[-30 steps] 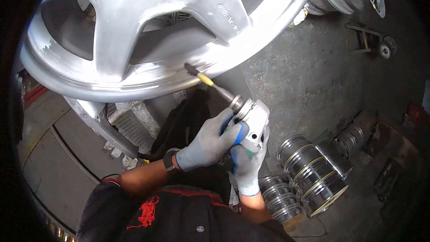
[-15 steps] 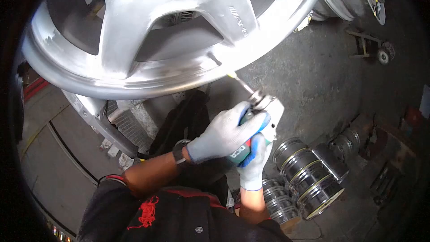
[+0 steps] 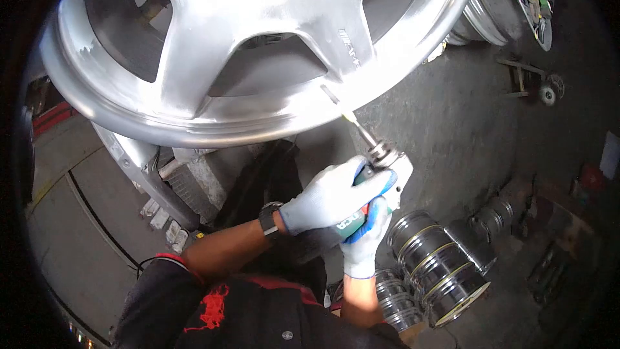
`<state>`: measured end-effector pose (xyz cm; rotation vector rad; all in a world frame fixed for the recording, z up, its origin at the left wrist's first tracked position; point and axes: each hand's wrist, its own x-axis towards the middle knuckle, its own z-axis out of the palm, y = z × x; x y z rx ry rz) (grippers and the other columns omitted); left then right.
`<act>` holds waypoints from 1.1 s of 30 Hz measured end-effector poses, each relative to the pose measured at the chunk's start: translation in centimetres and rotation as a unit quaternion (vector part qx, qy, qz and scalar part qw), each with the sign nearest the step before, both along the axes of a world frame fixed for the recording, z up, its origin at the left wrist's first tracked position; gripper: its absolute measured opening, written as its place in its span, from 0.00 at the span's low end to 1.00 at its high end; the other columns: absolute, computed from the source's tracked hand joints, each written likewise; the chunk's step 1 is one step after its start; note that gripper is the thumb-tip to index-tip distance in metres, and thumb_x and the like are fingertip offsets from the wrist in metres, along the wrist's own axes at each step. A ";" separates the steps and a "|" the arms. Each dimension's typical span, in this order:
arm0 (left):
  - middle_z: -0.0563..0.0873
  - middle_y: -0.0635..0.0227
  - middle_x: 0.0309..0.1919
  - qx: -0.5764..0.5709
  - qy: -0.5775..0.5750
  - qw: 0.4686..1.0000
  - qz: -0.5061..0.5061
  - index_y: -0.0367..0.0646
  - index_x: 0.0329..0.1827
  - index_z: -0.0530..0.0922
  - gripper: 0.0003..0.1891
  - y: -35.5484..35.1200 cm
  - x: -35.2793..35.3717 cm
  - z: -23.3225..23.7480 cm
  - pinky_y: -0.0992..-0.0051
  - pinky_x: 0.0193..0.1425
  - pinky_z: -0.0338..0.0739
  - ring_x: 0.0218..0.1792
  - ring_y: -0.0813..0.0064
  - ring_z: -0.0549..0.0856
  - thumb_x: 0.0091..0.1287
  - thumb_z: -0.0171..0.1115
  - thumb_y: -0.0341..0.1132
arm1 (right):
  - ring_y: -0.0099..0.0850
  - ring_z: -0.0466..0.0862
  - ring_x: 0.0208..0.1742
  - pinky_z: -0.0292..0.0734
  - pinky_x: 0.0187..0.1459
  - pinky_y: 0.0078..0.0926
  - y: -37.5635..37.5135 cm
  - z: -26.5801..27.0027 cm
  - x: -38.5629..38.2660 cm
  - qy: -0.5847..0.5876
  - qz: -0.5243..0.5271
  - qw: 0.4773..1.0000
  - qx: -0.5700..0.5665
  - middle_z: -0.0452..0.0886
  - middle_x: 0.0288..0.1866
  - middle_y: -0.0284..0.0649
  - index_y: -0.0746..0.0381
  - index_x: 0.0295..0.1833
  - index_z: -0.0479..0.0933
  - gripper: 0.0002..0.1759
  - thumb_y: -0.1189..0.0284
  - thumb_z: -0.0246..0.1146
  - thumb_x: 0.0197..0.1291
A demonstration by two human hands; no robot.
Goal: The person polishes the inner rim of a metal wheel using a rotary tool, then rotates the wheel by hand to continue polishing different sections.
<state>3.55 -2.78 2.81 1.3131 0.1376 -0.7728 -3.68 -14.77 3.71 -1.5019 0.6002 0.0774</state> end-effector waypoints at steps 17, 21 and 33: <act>0.87 0.52 0.41 -0.071 -0.045 0.996 0.029 0.34 0.57 0.78 0.19 0.0 -1.2 -1.4 0.66 0.52 0.79 0.45 0.78 0.83 0.79 0.60 0.44 | 0.33 0.77 0.66 0.69 0.70 0.34 -0.4 0.5 0.7 -0.047 0.029 0.995 -0.087 0.76 0.66 0.42 0.69 0.70 0.72 0.32 0.62 0.63 0.64; 0.87 0.53 0.44 -0.038 0.007 0.996 0.078 0.34 0.60 0.77 0.21 0.6 -1.6 0.9 0.67 0.55 0.79 0.47 0.75 0.84 0.79 0.59 0.45 | 0.33 0.76 0.67 0.68 0.72 0.34 -0.5 0.9 0.6 -0.002 0.068 0.995 -0.077 0.76 0.66 0.43 0.68 0.72 0.71 0.34 0.68 0.62 0.59; 0.87 0.53 0.49 0.030 0.028 0.999 0.021 0.35 0.64 0.77 0.25 3.0 -1.8 1.3 0.67 0.59 0.79 0.51 0.70 0.86 0.80 0.55 0.50 | 0.31 0.74 0.70 0.67 0.73 0.33 1.4 0.1 -0.9 0.029 0.018 0.991 0.131 0.75 0.68 0.42 0.68 0.75 0.65 0.40 0.62 0.69 0.61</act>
